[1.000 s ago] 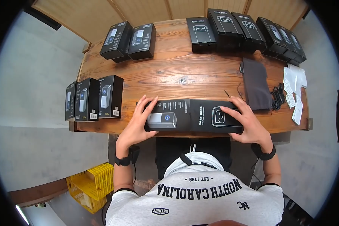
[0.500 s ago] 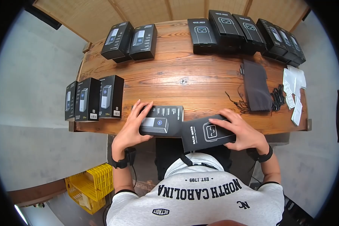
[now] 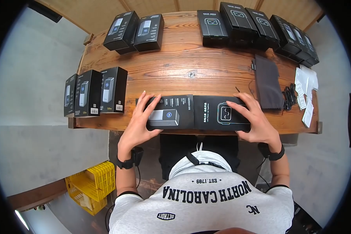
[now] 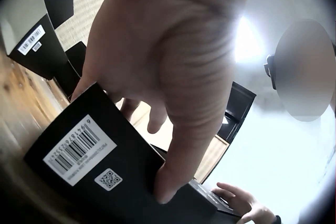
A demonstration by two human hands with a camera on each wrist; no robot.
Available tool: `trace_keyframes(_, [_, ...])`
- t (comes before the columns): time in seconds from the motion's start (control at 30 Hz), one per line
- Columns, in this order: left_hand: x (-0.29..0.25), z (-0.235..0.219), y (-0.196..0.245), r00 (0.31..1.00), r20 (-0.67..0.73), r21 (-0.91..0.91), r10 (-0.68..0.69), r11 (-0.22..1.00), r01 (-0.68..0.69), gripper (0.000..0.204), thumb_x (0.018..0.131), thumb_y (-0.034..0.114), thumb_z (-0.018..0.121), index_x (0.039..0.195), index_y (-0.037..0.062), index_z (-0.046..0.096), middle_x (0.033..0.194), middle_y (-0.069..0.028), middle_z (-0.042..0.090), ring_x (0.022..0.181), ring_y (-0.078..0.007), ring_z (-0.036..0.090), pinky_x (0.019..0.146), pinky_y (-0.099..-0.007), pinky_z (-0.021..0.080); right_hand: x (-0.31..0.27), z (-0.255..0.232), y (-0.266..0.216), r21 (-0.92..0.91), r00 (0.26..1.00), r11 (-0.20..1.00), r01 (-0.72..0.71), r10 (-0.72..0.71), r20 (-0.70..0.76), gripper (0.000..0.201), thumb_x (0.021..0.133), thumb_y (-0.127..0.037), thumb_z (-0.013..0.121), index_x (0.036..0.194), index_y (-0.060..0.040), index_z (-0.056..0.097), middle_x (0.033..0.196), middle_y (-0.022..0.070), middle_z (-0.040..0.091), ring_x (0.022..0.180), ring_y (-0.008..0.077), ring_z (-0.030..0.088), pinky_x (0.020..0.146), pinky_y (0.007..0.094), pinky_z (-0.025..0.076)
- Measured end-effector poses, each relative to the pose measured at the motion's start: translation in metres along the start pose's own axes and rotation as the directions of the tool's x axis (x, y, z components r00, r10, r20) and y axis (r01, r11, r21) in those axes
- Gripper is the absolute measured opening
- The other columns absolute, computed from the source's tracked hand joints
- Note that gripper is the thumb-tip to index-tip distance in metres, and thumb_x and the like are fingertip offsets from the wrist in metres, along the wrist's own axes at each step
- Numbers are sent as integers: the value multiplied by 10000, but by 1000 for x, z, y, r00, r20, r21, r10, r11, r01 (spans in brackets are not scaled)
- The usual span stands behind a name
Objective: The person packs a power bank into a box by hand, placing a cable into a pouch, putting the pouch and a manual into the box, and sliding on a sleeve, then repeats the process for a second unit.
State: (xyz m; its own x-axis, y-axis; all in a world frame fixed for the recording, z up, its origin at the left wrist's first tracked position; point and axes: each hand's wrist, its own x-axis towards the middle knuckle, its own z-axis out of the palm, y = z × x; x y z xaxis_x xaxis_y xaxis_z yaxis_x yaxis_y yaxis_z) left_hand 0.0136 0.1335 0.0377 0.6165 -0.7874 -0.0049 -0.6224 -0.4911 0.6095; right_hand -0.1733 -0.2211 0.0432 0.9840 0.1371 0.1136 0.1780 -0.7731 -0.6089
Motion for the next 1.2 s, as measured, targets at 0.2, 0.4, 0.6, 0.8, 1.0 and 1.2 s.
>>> trace_keyframes(0.2, [6, -5, 5, 998, -4, 86, 68, 994, -68, 1032, 629, 62, 855, 1552, 200, 414, 1557, -138, 374, 1526, -403, 220, 1210, -517, 294, 4, -3, -2, -43, 997, 996, 75, -74, 13, 872, 600, -102, 752, 1447, -163, 553, 1470, 208, 421, 1375, 427, 392, 1149, 530, 304])
trace_keyframes(0.4, [6, 1, -2, 996, 80, -71, 49, 997, -44, 1032, 643, 125, 859, 1558, 109, 384, 1582, -170, 346, 1519, -401, 238, 1223, -479, 274, 7, 5, 7, 129, 999, 991, 23, -27, 24, 864, 632, -113, 750, 1465, -141, 522, 1481, 214, 413, 1393, 436, 376, 1167, 516, 294])
trace_keyframes(0.6, [8, 13, 9, 993, 79, -182, 83, 981, -68, 980, 720, 204, 853, 1566, 91, 371, 1591, -179, 339, 1523, -374, 246, 1227, -462, 244, 11, 34, 6, 224, 996, 974, 30, -49, 76, 891, 706, -249, 835, 1510, -144, 468, 1515, 223, 384, 1433, 431, 346, 1184, 512, 278])
trace_keyframes(0.8, [5, 32, -15, 928, -293, -582, -231, 813, 18, 734, 939, 198, 678, 1575, 52, 341, 1628, -159, 308, 1511, -272, 290, 1210, -421, 269, 9, 55, 7, 638, 937, 767, -71, 271, -222, 877, 854, -339, 782, 1566, -46, 362, 1663, 198, 228, 1556, 336, 182, 1246, 437, 168])
trace_keyframes(1.0, [13, 79, -4, 932, -315, -570, -180, 821, -34, 665, 956, 215, 658, 1532, 12, 395, 1607, -205, 313, 1493, -316, 311, 1218, -416, 244, 25, 90, -9, 816, 886, 578, -18, 387, -255, 825, 1006, -460, 568, 1585, 37, 251, 1671, 188, 209, 1561, 281, 160, 1246, 380, 113])
trace_keyframes(1.2, [16, 85, 35, 933, -340, -353, -121, 936, -7, 655, 879, 209, 747, 1467, 56, 500, 1626, -246, 232, 1519, -409, 232, 1208, -488, 231, 50, 88, -3, 762, 934, 648, 10, 266, -239, 672, 1017, -346, 589, 1557, -13, 369, 1638, 204, 291, 1543, 286, 222, 1236, 384, 157])
